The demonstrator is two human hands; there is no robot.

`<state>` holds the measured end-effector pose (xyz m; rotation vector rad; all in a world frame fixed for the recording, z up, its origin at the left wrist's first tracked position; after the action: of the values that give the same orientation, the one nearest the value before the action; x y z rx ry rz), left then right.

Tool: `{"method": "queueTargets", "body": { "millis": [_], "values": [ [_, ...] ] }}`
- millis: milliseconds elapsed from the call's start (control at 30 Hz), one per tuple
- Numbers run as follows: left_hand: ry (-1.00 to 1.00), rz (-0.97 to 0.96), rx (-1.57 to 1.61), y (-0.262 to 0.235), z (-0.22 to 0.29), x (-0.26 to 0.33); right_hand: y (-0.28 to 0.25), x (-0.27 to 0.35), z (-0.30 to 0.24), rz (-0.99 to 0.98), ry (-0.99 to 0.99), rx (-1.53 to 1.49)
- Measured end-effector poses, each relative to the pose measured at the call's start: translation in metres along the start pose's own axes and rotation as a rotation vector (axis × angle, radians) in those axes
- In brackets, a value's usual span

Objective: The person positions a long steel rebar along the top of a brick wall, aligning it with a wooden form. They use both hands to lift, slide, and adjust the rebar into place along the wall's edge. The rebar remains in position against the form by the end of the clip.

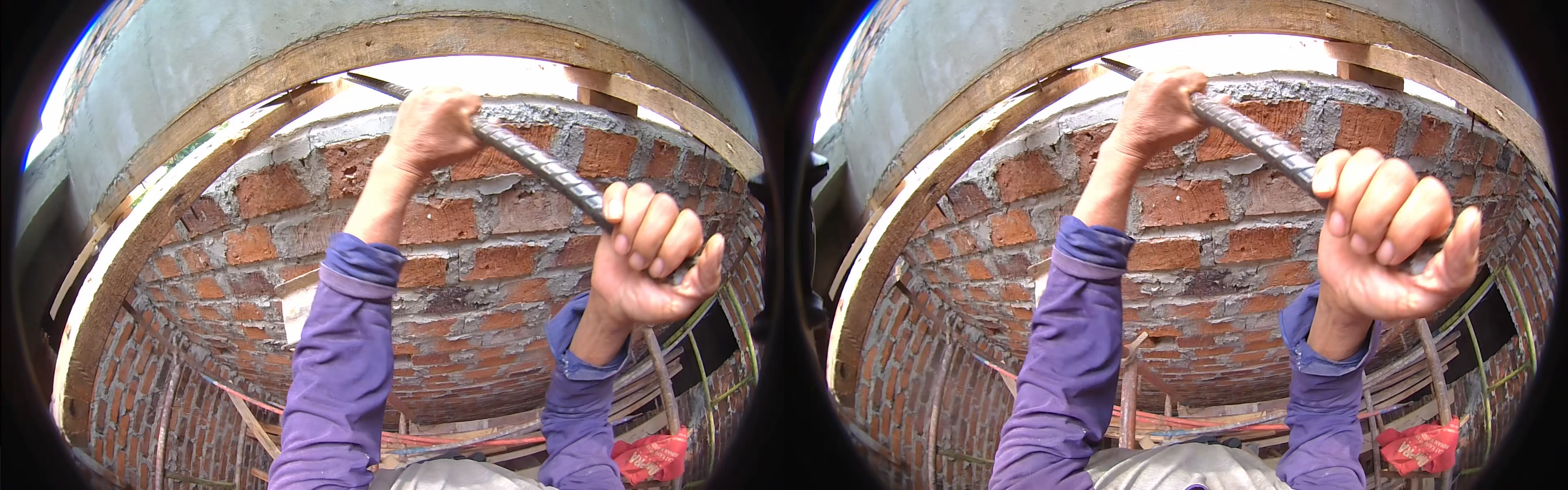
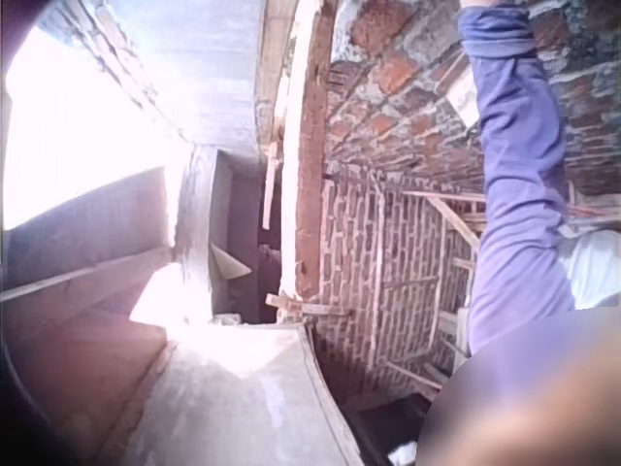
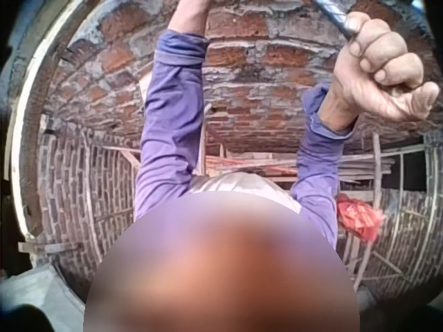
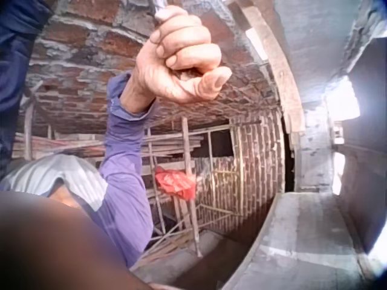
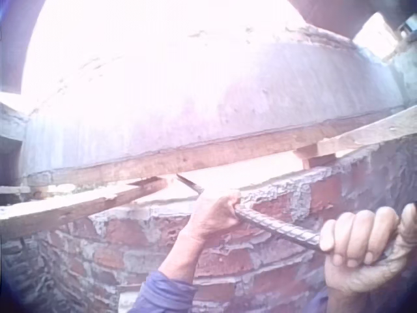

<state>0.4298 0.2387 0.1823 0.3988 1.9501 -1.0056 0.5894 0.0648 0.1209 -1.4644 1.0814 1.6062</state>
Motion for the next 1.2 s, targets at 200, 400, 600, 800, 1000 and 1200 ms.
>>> {"method": "queueTargets", "body": {
  "millis": [200,400,600,800,1000,1200],
  "values": [
    [0.194,-0.149,-0.031,0.024,0.019,0.020,-0.009,0.048,-0.037,0.191,0.002,-0.040],
    [0.253,0.046,-0.039,0.028,0.026,0.027,-0.042,0.066,-0.043,0.337,0.102,-0.049],
    [0.265,0.131,0.030,0.012,0.025,0.040,-0.021,0.078,-0.057,0.239,0.011,0.011],
    [0.275,0.105,0.058,0.006,0.030,0.038,0.007,0.057,-0.063,0.091,0.098,0.080],
    [0.269,0.179,0.095,-0.002,0.022,0.021,0.002,0.029,-0.066,0.072,0.109,0.084],
    [0.144,0.136,0.023,-0.003,0.016,-0.018,-0.026,-0.033,-0.044,0.034,0.099,-0.184]
  ]
}}
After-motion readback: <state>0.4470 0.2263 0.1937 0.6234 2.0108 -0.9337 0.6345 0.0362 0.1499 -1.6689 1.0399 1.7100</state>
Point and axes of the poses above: each hand's wrist, its own x-axis away from the middle knuckle, its own y-axis out of the palm, z = x × y, the point moved 3 cm from there along -x, towards the middle knuckle
